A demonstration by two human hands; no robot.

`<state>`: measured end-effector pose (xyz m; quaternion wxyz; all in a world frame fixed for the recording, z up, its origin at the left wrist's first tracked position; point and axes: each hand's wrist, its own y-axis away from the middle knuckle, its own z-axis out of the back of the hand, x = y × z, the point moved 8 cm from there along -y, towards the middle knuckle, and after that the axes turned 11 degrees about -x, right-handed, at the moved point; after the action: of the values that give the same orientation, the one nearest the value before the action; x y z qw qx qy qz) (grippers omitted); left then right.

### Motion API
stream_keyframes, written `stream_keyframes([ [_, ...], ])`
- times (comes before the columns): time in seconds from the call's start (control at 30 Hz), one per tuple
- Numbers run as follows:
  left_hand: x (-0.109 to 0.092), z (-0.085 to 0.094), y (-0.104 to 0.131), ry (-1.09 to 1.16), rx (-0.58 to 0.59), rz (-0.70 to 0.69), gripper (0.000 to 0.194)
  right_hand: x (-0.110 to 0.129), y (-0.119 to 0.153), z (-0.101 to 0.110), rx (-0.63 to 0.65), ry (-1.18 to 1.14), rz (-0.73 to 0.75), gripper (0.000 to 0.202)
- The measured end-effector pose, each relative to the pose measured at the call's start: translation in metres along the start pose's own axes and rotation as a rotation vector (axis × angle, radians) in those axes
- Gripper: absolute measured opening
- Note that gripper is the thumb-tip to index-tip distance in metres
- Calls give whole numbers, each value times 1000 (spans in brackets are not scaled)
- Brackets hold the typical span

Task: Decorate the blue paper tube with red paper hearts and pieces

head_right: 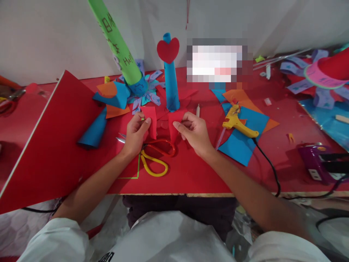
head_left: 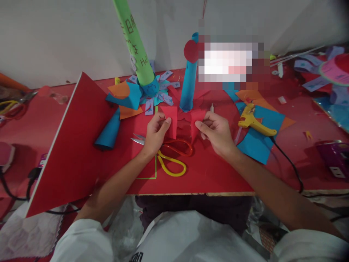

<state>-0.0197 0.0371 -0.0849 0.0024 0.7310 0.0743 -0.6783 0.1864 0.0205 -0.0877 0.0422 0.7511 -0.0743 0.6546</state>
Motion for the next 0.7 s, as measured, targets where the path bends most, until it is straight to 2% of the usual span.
stream_keyframes([
  [0.1, -9, -6, 8, -67, 54, -84, 48, 2, 3, 3, -43, 33, 22, 33],
  [0.2, -11, -9, 15, -132, 52, -121, 47, 9, 6, 1, -46, 90, 57, 37],
  [0.43, -12, -18, 25, -185, 89, -148, 47, 6, 10, -9, 1, 159, 91, 48],
  [0.7, -15, -16, 24, -197, 79, -157, 49, 4, 8, -6, -4, 201, 121, 48],
])
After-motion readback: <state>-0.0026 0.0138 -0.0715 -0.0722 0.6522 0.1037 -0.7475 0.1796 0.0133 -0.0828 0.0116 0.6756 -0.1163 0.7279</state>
